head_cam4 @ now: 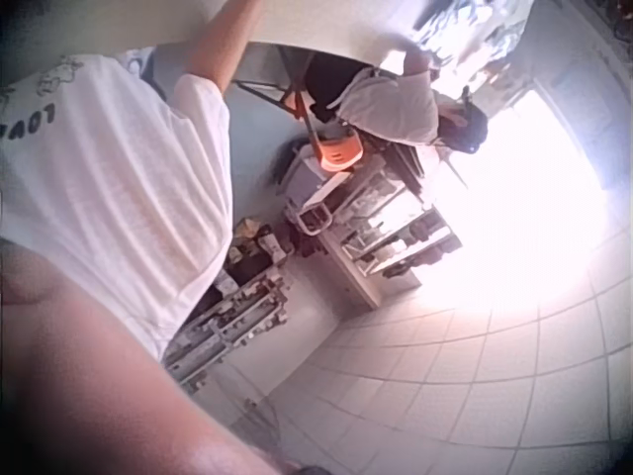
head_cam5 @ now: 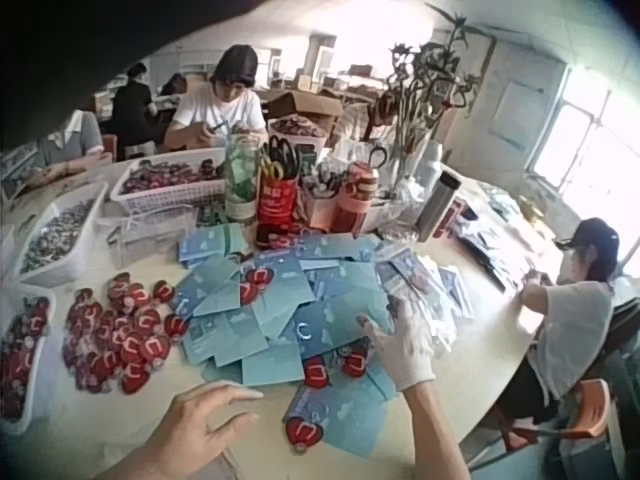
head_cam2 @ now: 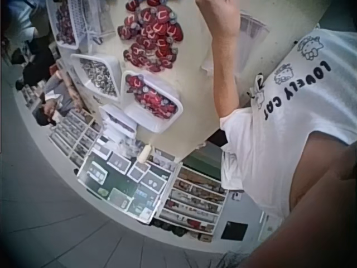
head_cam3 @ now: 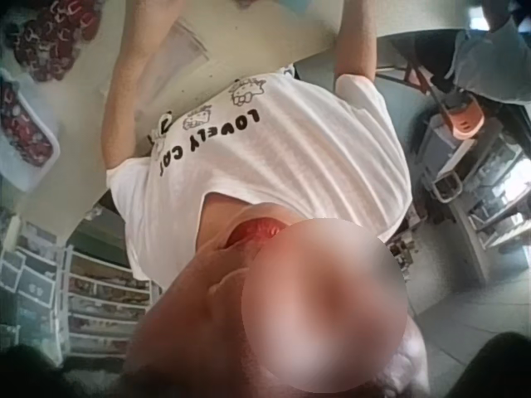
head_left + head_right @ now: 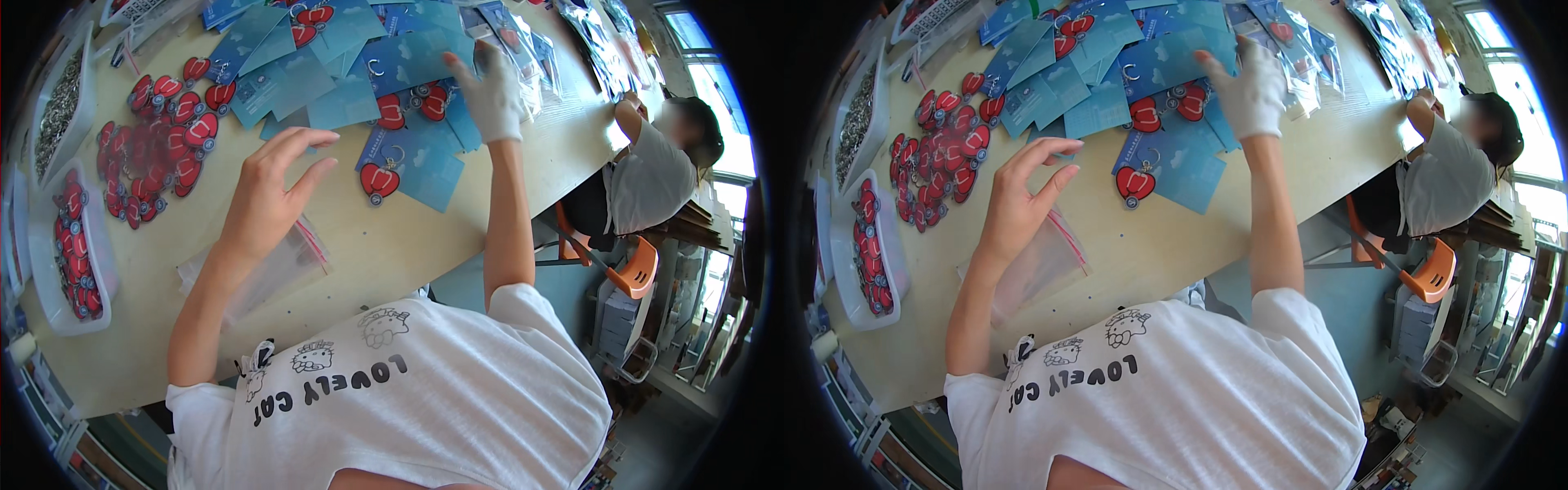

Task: The person places red heart-shaped keychains attached to blue cards into small clear plastic bags. They pick up a keychain, open a bag, insert the item, and place the packaged unit on the table. The process is repeated continuously throughout the clip.

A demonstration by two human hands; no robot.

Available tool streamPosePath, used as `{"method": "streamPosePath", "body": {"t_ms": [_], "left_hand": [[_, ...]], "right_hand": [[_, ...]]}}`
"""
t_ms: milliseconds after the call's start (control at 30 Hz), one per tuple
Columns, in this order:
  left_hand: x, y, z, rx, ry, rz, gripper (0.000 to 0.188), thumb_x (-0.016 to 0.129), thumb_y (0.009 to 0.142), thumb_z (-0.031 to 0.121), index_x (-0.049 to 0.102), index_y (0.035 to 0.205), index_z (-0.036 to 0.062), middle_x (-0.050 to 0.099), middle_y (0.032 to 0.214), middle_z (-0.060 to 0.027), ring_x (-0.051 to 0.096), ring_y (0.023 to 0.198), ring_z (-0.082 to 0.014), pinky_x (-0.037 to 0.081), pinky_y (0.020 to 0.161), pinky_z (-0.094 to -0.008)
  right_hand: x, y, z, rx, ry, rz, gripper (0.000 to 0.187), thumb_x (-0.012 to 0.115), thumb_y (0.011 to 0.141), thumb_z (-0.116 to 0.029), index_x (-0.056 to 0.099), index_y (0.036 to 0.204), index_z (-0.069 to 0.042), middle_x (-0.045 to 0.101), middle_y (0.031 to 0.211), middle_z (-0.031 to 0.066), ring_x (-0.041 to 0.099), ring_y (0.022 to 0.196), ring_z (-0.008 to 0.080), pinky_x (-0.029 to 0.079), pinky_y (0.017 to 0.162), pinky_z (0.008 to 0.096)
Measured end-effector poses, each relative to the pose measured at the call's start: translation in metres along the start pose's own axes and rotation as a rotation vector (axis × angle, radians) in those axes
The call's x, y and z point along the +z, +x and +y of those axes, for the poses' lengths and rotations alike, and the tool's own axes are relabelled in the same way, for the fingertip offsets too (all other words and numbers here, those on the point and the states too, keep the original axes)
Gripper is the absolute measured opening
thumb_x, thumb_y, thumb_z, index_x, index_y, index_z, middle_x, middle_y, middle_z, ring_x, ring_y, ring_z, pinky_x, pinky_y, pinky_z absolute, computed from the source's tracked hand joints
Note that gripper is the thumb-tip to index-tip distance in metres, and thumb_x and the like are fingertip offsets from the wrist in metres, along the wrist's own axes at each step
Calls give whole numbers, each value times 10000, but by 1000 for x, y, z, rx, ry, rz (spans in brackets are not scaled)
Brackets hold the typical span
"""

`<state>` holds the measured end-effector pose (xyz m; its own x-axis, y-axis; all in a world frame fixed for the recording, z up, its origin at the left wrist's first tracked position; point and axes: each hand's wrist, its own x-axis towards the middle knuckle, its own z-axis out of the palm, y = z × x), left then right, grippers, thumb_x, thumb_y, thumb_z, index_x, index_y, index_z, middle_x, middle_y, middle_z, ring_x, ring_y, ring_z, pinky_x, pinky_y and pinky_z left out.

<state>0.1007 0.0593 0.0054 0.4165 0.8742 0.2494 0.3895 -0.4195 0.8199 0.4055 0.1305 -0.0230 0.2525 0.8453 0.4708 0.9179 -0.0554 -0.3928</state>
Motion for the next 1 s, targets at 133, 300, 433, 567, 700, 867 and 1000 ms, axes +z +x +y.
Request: {"method": "streamPosePath", "body": {"t_ms": [133, 300, 433, 567, 700, 867, 1000], "left_hand": [[5, -6, -2, -4, -22, -25, 202, 647, 836, 57, 628, 1032, 8, 655, 968, -99, 628, 908, -217, 476, 769, -309], [4, -8, -16, -38, -87, -22, 186, 637, 850, 60, 636, 1026, 2, 660, 959, -109, 634, 901, -195, 487, 751, -298], [2, 0, -12, -73, -166, -2, 174, 602, 893, 97, 639, 1033, 1, 664, 981, -105, 634, 933, -175, 490, 763, -288], [2, 10, -18, -16, -239, 122, 254, 530, 959, 194, 616, 1112, 11, 653, 1056, -83, 629, 966, -171, 487, 778, -287], [1, 18, -11, 1, -472, 215, 338, 498, 980, 292, 600, 1139, 11, 656, 1025, -68, 625, 941, -163, 480, 753, -278], [-2, 21, 0, -74, -602, 242, 412, 595, 921, 375, 605, 1109, 9, 658, 920, -47, 625, 817, -118, 454, 662, -243], [-16, 12, -15, -230, -410, 232, 266, 667, 884, 247, 626, 997, 10, 644, 750, 0, 545, 588, -56, 420, 540, -212]], "right_hand": [[14, 9, -14, 81, 219, -223, 522, 718, 748, -334, 594, 1133, -4, 649, 1021, 145, 618, 937, 266, 471, 822, 342], [-23, 4, -19, 126, 871, -185, 371, 600, 843, -97, 530, 1195, 1, 656, 1021, 86, 606, 902, 146, 455, 768, 226], [-38, -2, -18, 73, 1265, -90, 315, 542, 894, -37, 497, 1205, -9, 633, 1049, 56, 608, 940, 136, 469, 851, 256], [-31, -12, -28, 109, 1863, -174, 233, 549, 930, -94, 510, 1153, -41, 608, 1125, 60, 597, 1024, 175, 481, 945, 367], [-1, -41, -47, 561, 2177, -390, 200, 560, 936, -147, 523, 1097, -35, 608, 1113, 75, 591, 1032, 200, 499, 925, 371], [16, -80, -102, 1196, 2501, -526, 250, 467, 969, -97, 484, 1210, -35, 566, 1203, 97, 579, 1098, 225, 517, 951, 392], [11, -109, -134, 1126, 2250, -614, 280, 399, 998, -133, 441, 1271, -88, 541, 1241, 77, 578, 1095, 217, 525, 930, 375]]}}
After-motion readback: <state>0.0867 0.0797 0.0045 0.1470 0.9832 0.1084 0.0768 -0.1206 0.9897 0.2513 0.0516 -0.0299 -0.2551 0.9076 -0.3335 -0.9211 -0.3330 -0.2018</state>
